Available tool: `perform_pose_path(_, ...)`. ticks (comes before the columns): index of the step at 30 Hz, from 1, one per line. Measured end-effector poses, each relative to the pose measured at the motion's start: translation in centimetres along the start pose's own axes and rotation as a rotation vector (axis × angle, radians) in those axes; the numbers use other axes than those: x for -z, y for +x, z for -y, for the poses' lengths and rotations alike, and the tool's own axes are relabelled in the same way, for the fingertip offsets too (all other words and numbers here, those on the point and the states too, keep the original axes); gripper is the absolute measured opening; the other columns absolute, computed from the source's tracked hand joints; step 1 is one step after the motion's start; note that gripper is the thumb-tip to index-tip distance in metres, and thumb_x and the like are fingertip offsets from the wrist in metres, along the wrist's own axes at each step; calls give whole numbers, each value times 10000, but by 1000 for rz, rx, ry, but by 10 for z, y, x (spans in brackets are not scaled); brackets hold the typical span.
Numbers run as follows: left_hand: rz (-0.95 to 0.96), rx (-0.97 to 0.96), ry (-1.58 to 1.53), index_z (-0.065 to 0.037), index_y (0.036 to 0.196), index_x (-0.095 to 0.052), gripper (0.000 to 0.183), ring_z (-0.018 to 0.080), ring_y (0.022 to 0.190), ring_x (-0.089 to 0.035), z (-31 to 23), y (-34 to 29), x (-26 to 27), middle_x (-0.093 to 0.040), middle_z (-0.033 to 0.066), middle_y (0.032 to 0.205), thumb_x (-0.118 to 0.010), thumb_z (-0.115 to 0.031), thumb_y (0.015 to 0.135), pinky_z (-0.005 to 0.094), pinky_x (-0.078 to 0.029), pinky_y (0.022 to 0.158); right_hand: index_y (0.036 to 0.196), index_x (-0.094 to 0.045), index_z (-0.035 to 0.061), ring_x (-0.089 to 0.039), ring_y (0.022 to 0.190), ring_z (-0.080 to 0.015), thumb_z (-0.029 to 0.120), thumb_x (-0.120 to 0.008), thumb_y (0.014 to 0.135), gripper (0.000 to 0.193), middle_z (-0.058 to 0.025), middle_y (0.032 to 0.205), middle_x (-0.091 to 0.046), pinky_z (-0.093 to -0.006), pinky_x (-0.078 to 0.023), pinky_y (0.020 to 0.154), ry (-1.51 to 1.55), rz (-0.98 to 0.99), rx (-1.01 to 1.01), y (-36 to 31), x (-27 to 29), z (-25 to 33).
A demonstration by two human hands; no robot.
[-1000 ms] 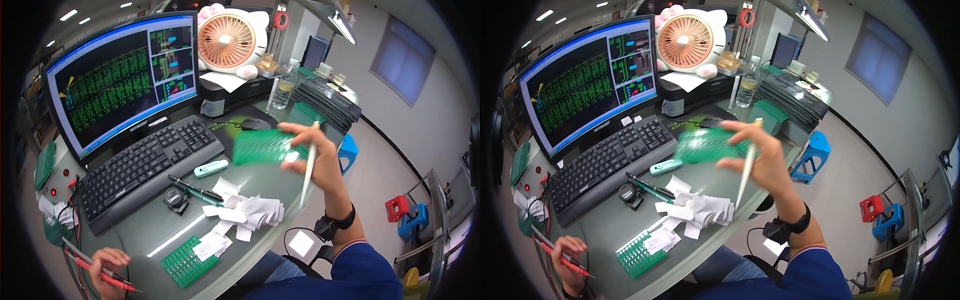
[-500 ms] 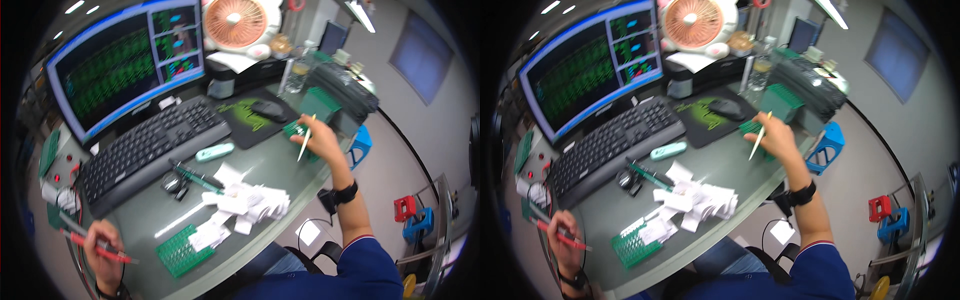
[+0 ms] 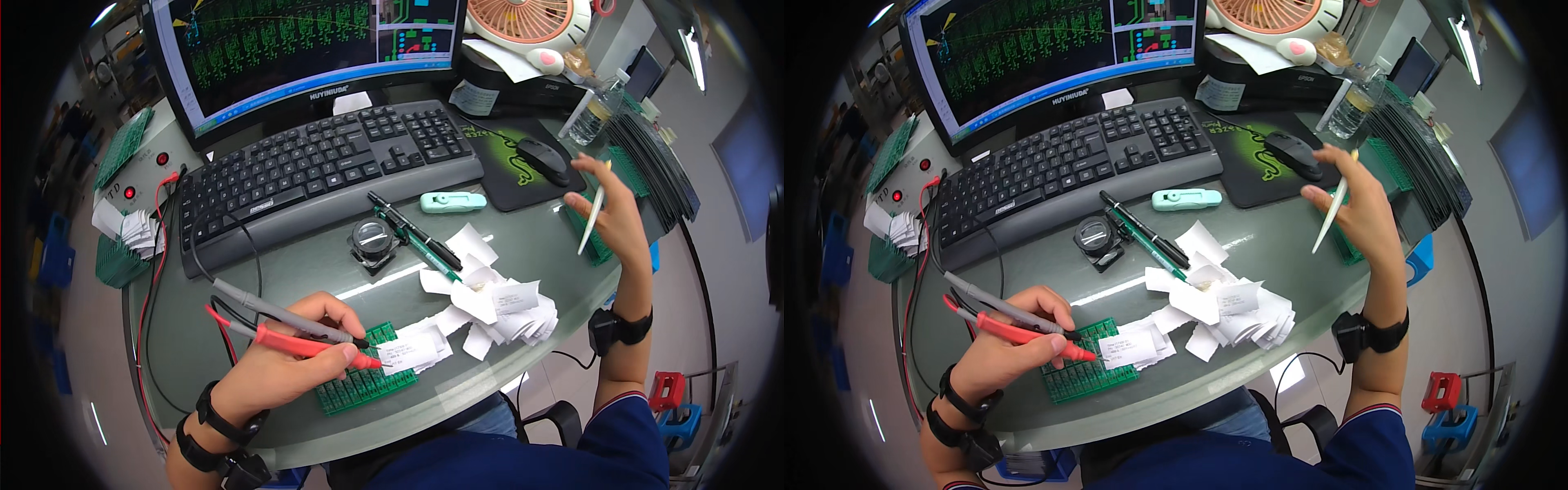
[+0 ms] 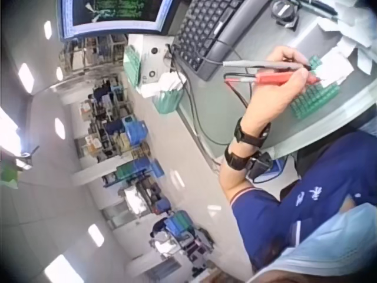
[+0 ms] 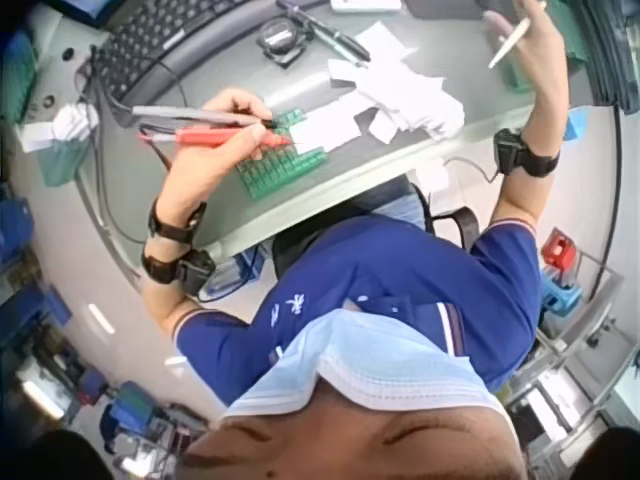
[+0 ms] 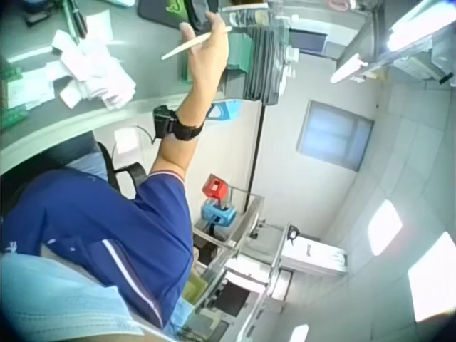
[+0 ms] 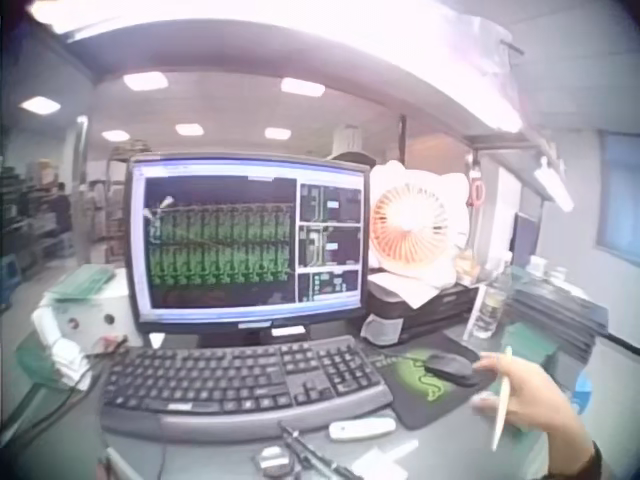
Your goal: Testing and marking a circuit board with multimeter probes and a pen at an electronics workstation.
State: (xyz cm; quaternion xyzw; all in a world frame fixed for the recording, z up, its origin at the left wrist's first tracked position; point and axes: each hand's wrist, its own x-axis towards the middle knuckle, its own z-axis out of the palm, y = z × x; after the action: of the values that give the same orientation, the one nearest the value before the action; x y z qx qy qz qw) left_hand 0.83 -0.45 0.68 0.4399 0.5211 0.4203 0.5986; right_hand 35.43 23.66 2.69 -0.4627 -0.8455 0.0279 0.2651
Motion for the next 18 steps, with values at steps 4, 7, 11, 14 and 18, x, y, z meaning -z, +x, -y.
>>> perform_pose_path(4, 31, 67, 2, -25, 1013, -564, 202, 45, 788, -576, 10, 3, 8, -594, 14, 891, -629, -160, 878, 204, -468, 693, 1166, -611, 46, -609, 1110, -241, 220, -750, 822, 410, -142, 1217, -633, -336, -459, 928, 401, 22, 274, 23, -4, 78)
perform_pose_path(7, 79, 31, -8, -31, 1029, -547, 210, 46, 787, -580, 17, 8, 9, -576, 7, 888, -624, -156, 880, 205, -470, 711, 1129, -615, 25, -645, 1009, -182, 210, -697, 880, 321, -123, 1124, -657, -303, -490, 847, 587, 75, 413, 46, -21, 106)
perform_pose_path(11, 136, 22, -23, -36, 1049, -520, 194, 65, 868, -613, 17, 12, 10, -560, 2, 899, -604, -122, 897, 215, -477, 745, 1011, -605, -19, -682, 844, -152, 189, -549, 987, 217, -95, 912, -661, -266, -511, 756, 826, 196, 335, 73, -55, 121)
perform_pose_path(14, 168, 7, -27, -36, 1053, -508, 180, 78, 918, -625, 19, 13, 10, -558, 3, 907, -592, -110, 912, 221, -478, 763, 988, -598, -20, -651, 876, -134, 187, -531, 996, 217, -91, 934, -677, -273, -498, 803, 784, 186, 356, 93, -71, 106)
perform_pose_path(18, 168, 17, -3, -35, 1062, -502, 187, 75, 915, -627, 22, 5, 11, -563, 8, 906, -591, -125, 924, 218, -492, 760, 988, -598, 14, -634, 875, -138, 208, -555, 979, 199, -81, 912, -696, -287, -493, 785, 739, 204, 249, 120, -85, 91)
